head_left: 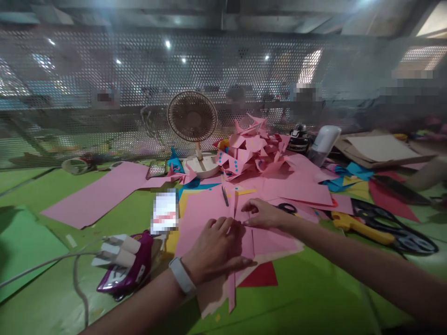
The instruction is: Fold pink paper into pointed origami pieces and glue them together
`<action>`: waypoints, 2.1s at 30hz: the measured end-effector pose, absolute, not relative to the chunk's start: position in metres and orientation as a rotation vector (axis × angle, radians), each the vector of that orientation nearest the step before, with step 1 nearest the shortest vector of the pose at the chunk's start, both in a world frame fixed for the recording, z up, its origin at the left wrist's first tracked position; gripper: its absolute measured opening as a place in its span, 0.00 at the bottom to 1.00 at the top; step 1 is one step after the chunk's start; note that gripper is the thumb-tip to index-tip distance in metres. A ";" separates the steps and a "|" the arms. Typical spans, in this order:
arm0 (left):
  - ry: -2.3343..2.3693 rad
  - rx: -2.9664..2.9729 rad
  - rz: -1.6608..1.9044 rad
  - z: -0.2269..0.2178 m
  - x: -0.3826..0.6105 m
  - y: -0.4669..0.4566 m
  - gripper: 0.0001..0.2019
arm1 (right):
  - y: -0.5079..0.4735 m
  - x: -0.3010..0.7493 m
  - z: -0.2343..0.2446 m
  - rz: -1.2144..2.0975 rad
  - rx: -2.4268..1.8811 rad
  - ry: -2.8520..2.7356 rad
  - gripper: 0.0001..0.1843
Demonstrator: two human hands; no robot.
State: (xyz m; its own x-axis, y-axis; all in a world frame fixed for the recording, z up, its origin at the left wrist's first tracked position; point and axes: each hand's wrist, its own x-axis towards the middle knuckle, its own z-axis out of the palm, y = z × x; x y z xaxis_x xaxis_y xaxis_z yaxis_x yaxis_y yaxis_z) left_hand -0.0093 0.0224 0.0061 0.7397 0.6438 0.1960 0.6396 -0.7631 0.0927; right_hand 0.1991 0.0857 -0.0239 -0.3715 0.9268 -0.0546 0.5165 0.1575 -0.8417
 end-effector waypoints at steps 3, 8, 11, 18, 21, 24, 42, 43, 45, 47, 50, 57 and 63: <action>1.061 2.916 0.357 0.004 -0.010 0.023 0.34 | 0.090 0.198 -0.015 1.185 -1.366 -1.975 0.20; 1.075 2.925 0.395 0.001 -0.011 0.023 0.34 | 0.096 0.201 -0.008 1.322 -1.320 -1.998 0.20; 1.094 2.931 0.388 0.001 -0.011 0.022 0.34 | 0.099 0.205 -0.009 1.392 -1.289 -2.002 0.20; 1.079 2.950 0.362 0.001 -0.011 0.020 0.33 | 0.108 0.206 -0.019 1.341 -1.308 -2.021 0.18; 1.086 2.916 0.367 0.004 -0.012 0.019 0.32 | 0.109 0.204 -0.024 1.244 -1.338 -2.032 0.20; 1.080 2.831 0.365 0.011 -0.013 0.025 0.28 | 0.109 0.202 -0.026 1.209 -1.341 -2.054 0.18; 1.427 1.781 -0.105 0.016 0.018 0.112 0.16 | 0.106 0.201 -0.019 1.140 -1.375 -2.085 0.14; 1.424 1.774 -0.117 0.017 0.017 0.113 0.16 | 0.106 0.201 -0.019 1.137 -1.378 -2.085 0.14; 1.427 1.761 -0.148 0.020 0.016 0.114 0.14 | 0.106 0.201 -0.019 1.136 -1.380 -2.089 0.15; 1.434 1.753 -0.183 0.025 0.015 0.114 0.14 | 0.105 0.201 -0.018 1.140 -1.376 -2.097 0.15; 1.437 1.746 -0.218 0.034 0.015 0.112 0.13 | 0.104 0.202 -0.017 1.150 -1.365 -2.108 0.15; 1.441 1.779 -0.235 0.039 0.015 0.108 0.14 | 0.102 0.202 -0.019 1.144 -1.361 -2.106 0.16; 1.452 1.764 -0.245 0.036 0.019 0.106 0.18 | 0.102 0.203 -0.017 1.110 -1.376 -2.105 0.14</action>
State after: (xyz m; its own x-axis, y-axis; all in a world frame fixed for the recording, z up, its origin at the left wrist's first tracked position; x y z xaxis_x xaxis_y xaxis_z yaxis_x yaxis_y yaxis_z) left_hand 0.0194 0.1062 0.0356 0.3167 0.7278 -0.6083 0.8871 -0.0002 0.4616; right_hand 0.2025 0.1023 -0.0175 -0.4416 0.8920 -0.0959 0.5831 0.2041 -0.7863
